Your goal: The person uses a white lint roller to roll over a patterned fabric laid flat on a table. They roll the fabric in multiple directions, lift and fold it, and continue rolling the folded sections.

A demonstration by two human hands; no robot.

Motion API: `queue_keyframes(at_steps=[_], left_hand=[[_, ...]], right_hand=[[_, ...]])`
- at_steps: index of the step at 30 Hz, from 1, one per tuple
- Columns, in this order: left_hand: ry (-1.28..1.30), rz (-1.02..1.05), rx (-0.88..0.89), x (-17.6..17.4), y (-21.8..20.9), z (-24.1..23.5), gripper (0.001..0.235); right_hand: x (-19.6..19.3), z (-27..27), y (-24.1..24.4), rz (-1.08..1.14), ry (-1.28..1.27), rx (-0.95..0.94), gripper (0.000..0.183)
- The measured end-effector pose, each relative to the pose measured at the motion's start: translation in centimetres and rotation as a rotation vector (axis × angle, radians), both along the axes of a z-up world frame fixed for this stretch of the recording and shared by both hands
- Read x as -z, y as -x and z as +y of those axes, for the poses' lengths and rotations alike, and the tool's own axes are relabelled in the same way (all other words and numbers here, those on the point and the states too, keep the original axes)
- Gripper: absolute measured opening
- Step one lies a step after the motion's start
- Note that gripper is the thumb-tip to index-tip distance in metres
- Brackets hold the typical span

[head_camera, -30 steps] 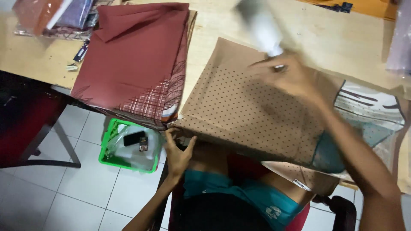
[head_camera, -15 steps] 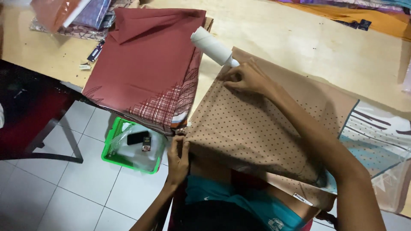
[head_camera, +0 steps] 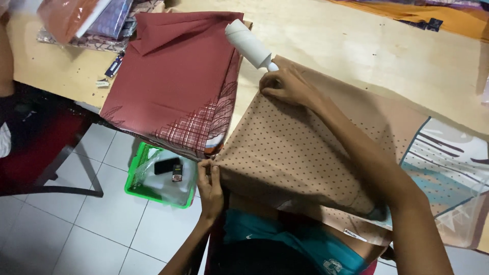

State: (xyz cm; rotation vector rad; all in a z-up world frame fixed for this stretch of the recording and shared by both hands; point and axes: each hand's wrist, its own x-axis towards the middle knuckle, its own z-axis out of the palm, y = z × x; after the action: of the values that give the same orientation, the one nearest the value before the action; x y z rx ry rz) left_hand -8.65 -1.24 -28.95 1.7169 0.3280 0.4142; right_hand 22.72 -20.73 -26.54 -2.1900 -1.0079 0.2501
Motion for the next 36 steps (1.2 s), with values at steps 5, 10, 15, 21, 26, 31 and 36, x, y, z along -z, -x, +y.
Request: queue_keyframes(at_steps=[5, 10, 15, 21, 26, 31, 36], left_hand=[[-0.023, 0.122, -0.045, 1.5, -0.4, 0.8, 0.022], [-0.382, 0.040, -0.128, 3.2, -1.0, 1.5, 0.036], [-0.650, -0.237, -0.107, -1.6, -1.6, 0.4, 0.038], [-0.828, -0.373, 0.314, -6.6, -10.7, -2.0, 0.047], [-0.990, -0.342, 0.670, -7.6, -23.6, -5.5, 0.049], [-1.103, -0.041, 0.875, -4.7, -33.6, -6.4, 0.049], [-1.134, -0.005, 0.851, -3.8, -35.7, -5.5, 0.027]], right_hand=[[4.0, 0.4, -2.0, -0.067, 0.005, 0.060, 0.018], [1.4, -1.0, 0.5, -0.172, -0.156, 0.091, 0.023], [-6.6, -9.8, 4.3, -0.319, -0.341, 0.157, 0.031], [-11.5, -23.4, 12.7, -0.342, -0.246, 0.629, 0.020], [-7.0, -35.7, 17.8, -0.426, -0.027, 0.870, 0.025], [-0.7, -45.4, 19.1, -0.497, 0.208, 0.976, 0.041], [-0.6, -45.6, 18.7, -0.413, 0.255, 0.900, 0.045]])
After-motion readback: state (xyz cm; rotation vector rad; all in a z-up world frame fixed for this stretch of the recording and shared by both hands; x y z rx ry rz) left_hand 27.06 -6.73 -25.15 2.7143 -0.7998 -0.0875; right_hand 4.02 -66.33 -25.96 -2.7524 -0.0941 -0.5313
